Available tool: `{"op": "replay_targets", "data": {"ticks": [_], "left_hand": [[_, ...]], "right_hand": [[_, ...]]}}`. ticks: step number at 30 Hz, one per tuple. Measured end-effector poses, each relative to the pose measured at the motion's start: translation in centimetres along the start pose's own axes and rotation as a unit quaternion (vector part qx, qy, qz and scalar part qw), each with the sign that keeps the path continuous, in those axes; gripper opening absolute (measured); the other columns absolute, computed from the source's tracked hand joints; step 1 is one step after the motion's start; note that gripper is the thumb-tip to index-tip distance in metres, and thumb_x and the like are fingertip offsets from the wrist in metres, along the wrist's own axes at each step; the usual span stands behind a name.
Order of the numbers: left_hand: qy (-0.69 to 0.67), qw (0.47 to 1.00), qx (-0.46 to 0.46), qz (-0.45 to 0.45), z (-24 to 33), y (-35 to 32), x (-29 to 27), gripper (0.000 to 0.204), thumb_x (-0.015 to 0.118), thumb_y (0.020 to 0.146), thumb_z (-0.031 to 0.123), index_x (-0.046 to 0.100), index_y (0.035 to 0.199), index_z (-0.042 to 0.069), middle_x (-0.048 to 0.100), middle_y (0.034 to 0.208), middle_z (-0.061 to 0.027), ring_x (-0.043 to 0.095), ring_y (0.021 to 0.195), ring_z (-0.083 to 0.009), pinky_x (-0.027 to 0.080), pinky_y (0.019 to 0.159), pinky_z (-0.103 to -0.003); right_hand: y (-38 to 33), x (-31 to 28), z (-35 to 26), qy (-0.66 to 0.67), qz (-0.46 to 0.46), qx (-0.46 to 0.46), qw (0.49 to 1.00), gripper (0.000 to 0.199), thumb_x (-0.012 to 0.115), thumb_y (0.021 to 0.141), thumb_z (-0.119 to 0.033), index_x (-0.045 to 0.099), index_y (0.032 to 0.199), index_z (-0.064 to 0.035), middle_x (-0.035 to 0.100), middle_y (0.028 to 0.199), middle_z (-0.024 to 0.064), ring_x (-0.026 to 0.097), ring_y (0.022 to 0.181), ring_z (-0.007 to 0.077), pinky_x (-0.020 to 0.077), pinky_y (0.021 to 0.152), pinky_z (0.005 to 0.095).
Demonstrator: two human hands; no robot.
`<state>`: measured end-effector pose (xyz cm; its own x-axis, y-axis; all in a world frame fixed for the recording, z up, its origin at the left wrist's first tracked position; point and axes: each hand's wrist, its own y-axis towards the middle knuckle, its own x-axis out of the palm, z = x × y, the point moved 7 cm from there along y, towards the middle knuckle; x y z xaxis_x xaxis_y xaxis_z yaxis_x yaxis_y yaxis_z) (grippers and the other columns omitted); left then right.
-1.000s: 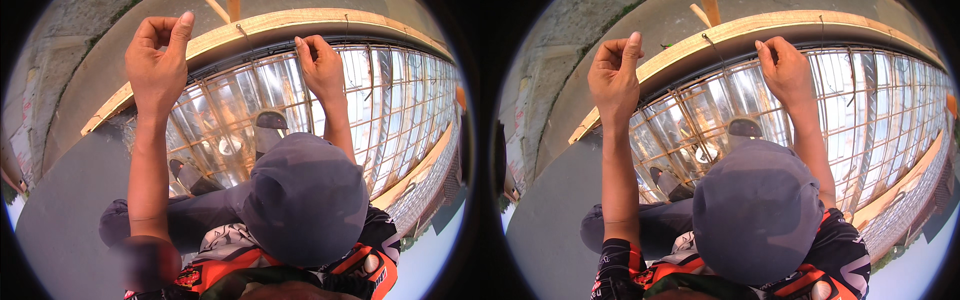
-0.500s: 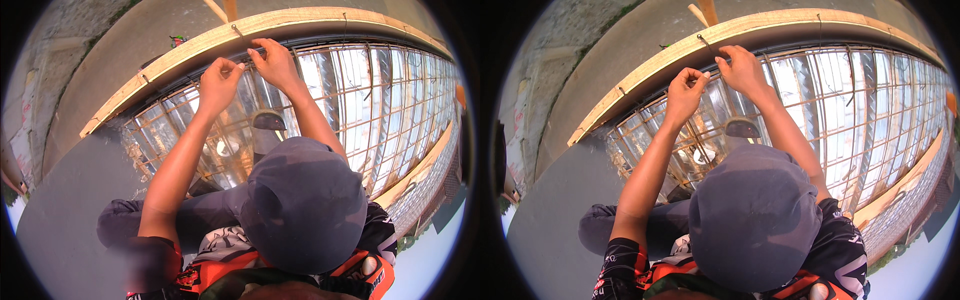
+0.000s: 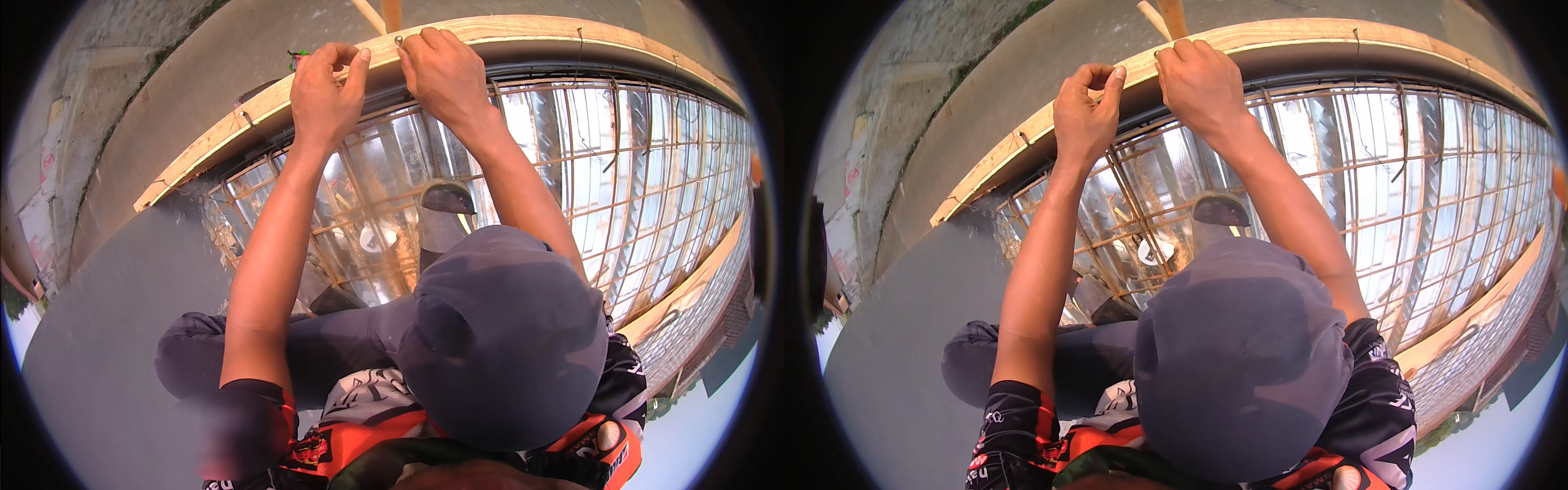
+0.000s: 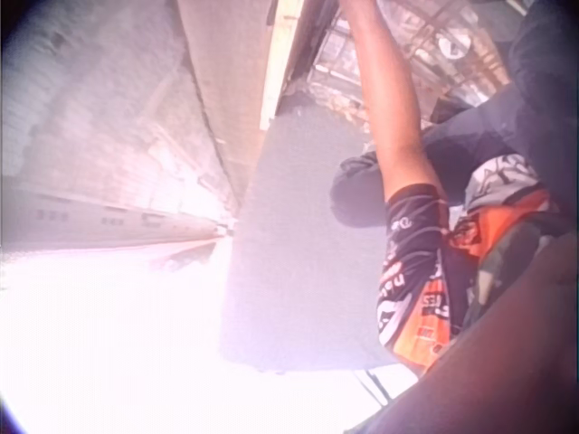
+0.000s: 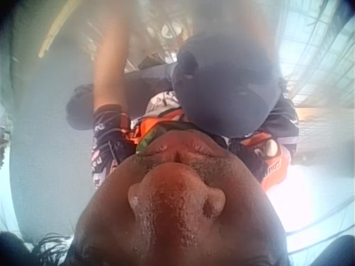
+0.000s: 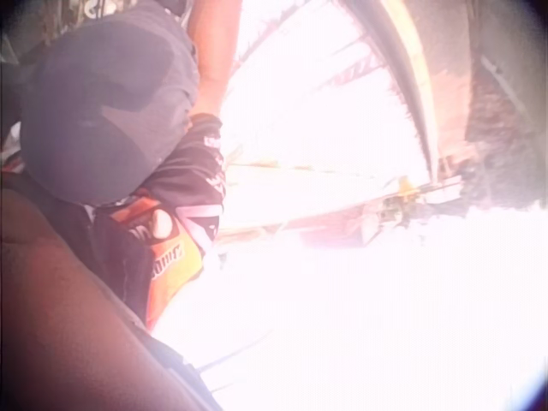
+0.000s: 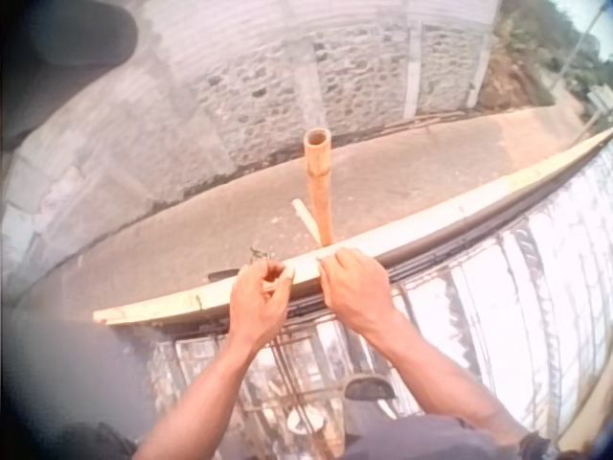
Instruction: The person is assembling a curved wooden structure by hand. They repeatedly pick up small metal fasteners, place them into pre-drilled holes along the wooden frame, and bend them to secure the pieces together.
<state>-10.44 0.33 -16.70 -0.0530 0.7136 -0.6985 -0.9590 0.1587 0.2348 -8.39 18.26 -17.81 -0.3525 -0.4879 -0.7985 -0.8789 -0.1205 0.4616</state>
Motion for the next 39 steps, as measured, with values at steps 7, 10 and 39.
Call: {"op": "replay_targets", "data": {"ticks": [7,10,39], "left_hand": [[0.027,0.992,0.001,-0.121,-3.5,5.2,3.1,0.040,0.079,0.103,0.043,0.082,0.120,0.007,0.082,0.110,-0.0094,0.073,0.114,-0.0286,0.058,0.092,-0.039],[-0.066,0.980,0.028,-0.186,-2.1,4.8,5.0,0.044,0.080,0.102,0.048,0.083,0.128,0.013,0.082,0.120,-0.0113,0.074,0.118,-0.0293,0.058,0.098,-0.040],[0.116,0.911,0.338,-0.207,0.0,-2.3,-1.8,0.025,0.082,0.098,0.033,0.067,0.102,0.013,0.073,0.115,-0.0050,0.069,0.113,-0.0265,0.052,0.100,-0.044]], "right_hand": [[1.2,-0.2,1.0,0.026,-0.118,0.031,0.992,0.018,0.071,0.100,-0.024,0.074,0.100,-0.0068,0.073,0.094,0.0112,0.074,0.092,0.0361,0.0603,0.080,0.0490],[0.3,0.0,2.9,0.081,-0.156,0.128,0.976,0.017,0.070,0.102,-0.026,0.076,0.104,-0.0097,0.073,0.097,0.0098,0.074,0.093,0.0358,0.0599,0.081,0.0491],[-24.1,5.0,-20.7,0.072,-0.441,-0.439,0.780,0.024,0.060,0.107,-0.029,0.079,0.111,-0.0156,0.076,0.109,0.0027,0.063,0.117,0.0220,0.0409,0.098,0.0433]]}}
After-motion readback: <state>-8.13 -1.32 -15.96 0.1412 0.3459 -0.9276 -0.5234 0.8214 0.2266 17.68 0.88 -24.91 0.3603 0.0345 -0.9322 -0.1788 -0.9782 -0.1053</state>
